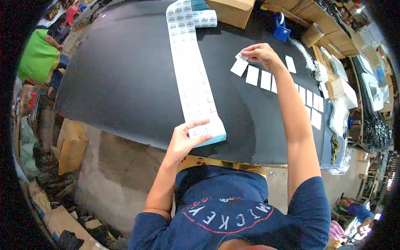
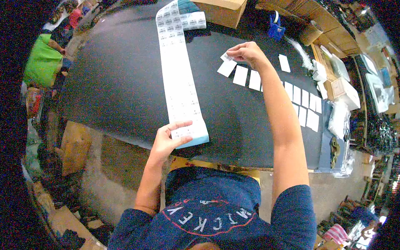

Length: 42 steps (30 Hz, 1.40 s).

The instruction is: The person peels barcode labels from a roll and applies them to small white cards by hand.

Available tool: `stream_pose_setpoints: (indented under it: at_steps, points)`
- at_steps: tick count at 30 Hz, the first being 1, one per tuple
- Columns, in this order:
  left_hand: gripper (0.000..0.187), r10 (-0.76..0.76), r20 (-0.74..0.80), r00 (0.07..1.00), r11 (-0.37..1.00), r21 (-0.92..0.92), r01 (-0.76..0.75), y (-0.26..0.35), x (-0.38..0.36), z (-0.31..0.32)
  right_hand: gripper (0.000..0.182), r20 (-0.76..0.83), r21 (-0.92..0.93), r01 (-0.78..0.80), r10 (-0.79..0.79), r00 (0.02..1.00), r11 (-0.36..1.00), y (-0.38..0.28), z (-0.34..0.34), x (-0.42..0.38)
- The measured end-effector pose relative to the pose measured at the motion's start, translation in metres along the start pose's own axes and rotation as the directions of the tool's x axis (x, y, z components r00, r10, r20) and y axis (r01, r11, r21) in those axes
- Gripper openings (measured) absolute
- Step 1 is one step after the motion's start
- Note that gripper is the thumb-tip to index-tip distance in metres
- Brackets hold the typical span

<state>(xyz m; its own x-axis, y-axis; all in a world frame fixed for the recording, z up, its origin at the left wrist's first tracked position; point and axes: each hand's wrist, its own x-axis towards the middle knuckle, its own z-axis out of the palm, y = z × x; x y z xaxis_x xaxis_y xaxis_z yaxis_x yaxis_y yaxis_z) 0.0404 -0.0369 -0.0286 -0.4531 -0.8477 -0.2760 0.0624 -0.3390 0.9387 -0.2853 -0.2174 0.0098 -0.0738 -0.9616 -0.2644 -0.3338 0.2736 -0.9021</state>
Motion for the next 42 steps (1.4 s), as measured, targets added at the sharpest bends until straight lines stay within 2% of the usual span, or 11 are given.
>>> stream_pose_setpoints:
  at_steps: [1,3,9,11,13,15,17,24,29,34,42]
  points:
    - [0.047,-0.007,0.003,1.000,1.000,-0.006,0.007,0.000,0.000,0.001,0.018,0.010,0.086,-0.025,0.024,1.000,0.996,0.001,0.000,-0.001]
    - [0.046,-0.007,0.019,1.000,0.998,-0.056,0.008,0.001,0.001,0.001,0.018,0.036,0.071,-0.032,0.030,0.999,0.997,0.003,-0.001,-0.001]
    - [0.046,-0.016,0.014,1.000,1.000,0.013,0.016,0.002,0.002,0.000,0.018,0.172,-0.326,0.044,0.014,0.985,0.944,-0.011,-0.016,-0.024]
    - [0.046,-0.008,0.014,1.000,1.000,0.018,0.008,0.003,0.003,0.001,0.019,0.173,-0.358,0.040,0.024,0.985,0.933,-0.007,-0.026,-0.026]
    - [0.045,0.003,0.013,1.000,1.000,0.029,-0.003,0.003,0.003,0.002,0.021,0.263,-0.374,0.133,-0.032,0.964,0.918,-0.001,-0.033,-0.023]
    - [0.045,0.004,0.001,1.000,1.000,0.021,-0.004,0.003,0.003,0.003,0.022,0.272,-0.339,0.121,-0.026,0.962,0.933,0.006,-0.038,-0.022]
    - [0.045,-0.006,0.000,1.000,0.999,0.032,0.006,0.004,0.002,0.003,0.021,0.277,-0.403,0.140,-0.025,0.960,0.905,0.014,-0.038,-0.017]
    - [0.045,-0.004,-0.010,1.000,1.000,0.001,0.004,0.002,0.003,0.003,0.020,0.260,-0.408,0.117,-0.008,0.966,0.906,0.016,-0.036,-0.015]
    - [0.045,-0.024,0.002,1.000,1.000,-0.004,0.024,0.005,0.002,0.003,0.021,0.187,-0.325,0.143,-0.084,0.979,0.935,0.007,-0.021,-0.012]
    - [0.048,-0.015,0.009,1.000,1.000,-0.020,0.015,0.001,0.004,0.001,0.021,0.132,-0.152,0.115,-0.095,0.987,0.982,0.021,-0.002,0.004]
    - [0.046,0.009,0.019,1.000,1.000,0.023,-0.010,-0.001,0.005,-0.001,0.022,0.090,-0.218,0.092,-0.074,0.993,0.972,0.021,0.005,0.011]
